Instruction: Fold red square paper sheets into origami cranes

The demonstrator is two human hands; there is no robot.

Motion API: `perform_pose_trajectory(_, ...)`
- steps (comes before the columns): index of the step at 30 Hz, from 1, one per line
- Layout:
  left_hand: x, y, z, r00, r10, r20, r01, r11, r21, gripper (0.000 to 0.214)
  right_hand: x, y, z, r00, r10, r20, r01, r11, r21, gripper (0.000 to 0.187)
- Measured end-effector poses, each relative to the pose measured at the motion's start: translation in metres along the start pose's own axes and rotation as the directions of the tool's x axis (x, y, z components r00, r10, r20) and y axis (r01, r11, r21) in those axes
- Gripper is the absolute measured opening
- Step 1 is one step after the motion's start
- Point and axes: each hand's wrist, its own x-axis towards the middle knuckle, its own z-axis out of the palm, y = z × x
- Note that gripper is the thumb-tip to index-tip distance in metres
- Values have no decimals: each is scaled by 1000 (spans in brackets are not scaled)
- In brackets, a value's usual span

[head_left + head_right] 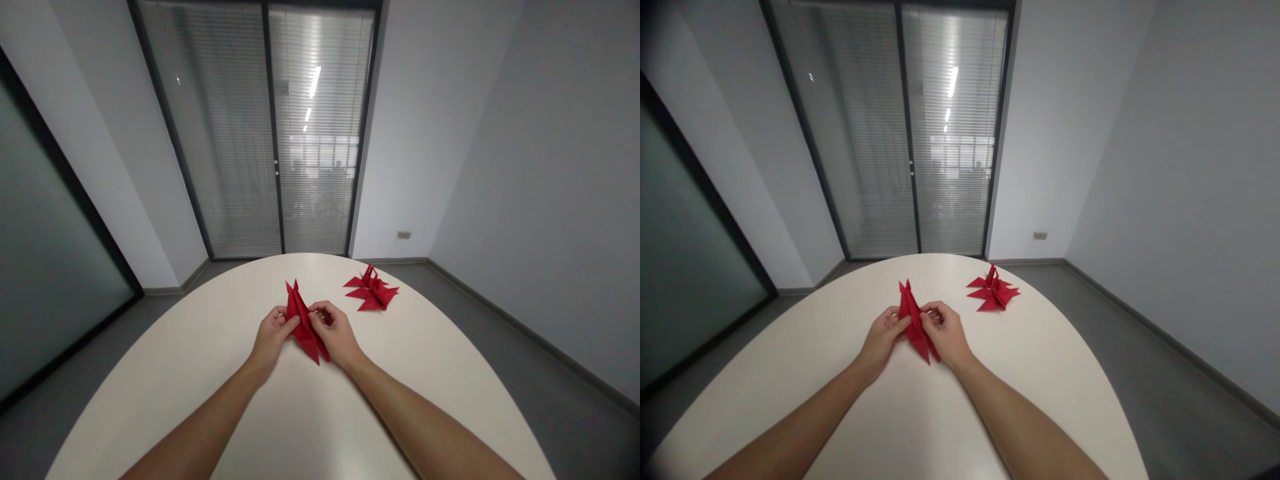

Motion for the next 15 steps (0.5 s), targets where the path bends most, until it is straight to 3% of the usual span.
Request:
perform_pose_trajectory(6,1,-2,1,998,39,-47,-38,999,15,47,1,0,-2,999,-33,-37,33,999,-6,16)
perform_pose_trajectory(15,6,-12,-5,984,173,-48,-167,979,118,27,-1,3,0,1000,-6,-27,6,1000,-9,12)
